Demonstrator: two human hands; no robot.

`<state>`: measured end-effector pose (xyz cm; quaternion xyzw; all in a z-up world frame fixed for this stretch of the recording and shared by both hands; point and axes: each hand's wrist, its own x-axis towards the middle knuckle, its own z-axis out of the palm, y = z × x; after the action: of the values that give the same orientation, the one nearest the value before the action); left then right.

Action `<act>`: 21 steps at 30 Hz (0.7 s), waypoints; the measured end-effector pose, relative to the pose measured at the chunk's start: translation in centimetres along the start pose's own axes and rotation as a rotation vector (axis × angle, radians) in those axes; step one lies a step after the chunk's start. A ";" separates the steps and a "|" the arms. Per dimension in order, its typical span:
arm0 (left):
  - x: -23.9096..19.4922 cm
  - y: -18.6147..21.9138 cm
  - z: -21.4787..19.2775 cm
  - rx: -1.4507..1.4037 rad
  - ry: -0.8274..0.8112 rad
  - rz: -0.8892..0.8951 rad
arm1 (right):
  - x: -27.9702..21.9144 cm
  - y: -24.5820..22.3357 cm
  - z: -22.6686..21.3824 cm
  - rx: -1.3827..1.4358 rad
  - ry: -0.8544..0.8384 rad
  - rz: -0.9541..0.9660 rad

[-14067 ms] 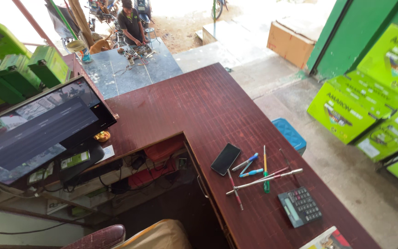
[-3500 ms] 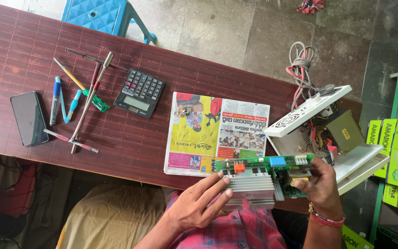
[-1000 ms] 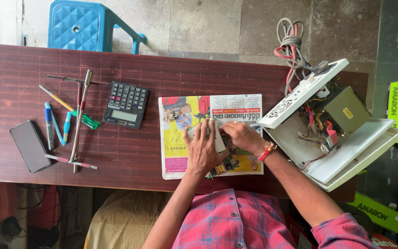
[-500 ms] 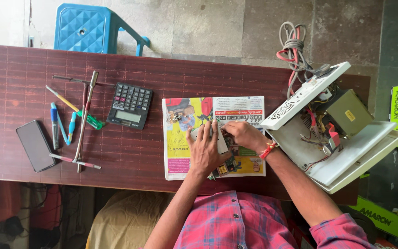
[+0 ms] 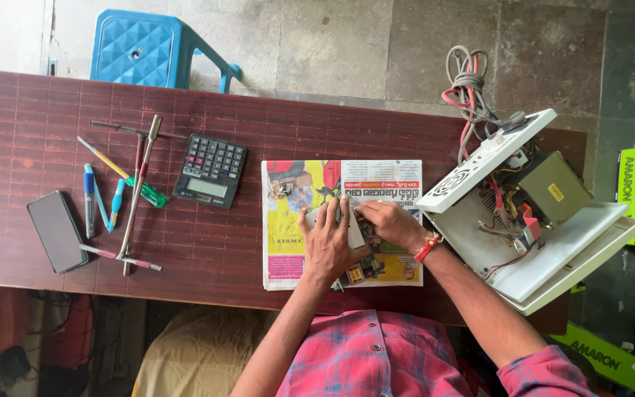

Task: The person removes a circuit board from a white plastic enclosure, inspects it, and places it on a newspaper. They then handle a small orange component and examine the enclosure's interior. The person continues to inspect the circuit board and the enclosure throughout the clip.

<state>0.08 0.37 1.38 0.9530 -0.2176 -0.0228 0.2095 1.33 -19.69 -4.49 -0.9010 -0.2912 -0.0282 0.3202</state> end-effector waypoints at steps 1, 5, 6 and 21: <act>-0.2 0.0 0.0 -0.002 0.002 -0.003 | -0.5 -0.3 0.1 -0.023 0.009 -0.013; -0.1 -0.1 0.1 0.020 -0.036 -0.008 | -0.9 -0.5 0.2 -0.089 0.063 -0.059; 0.0 -0.1 0.1 0.019 -0.036 -0.008 | -0.7 -0.4 0.2 -0.069 0.030 -0.039; 0.2 -0.2 0.4 0.020 -0.062 0.009 | -0.8 1.9 1.1 -0.032 0.193 0.068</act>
<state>0.23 0.28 0.98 0.9529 -0.2286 -0.0491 0.1932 1.55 -20.66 -6.64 -0.9085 -0.2277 -0.1087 0.3331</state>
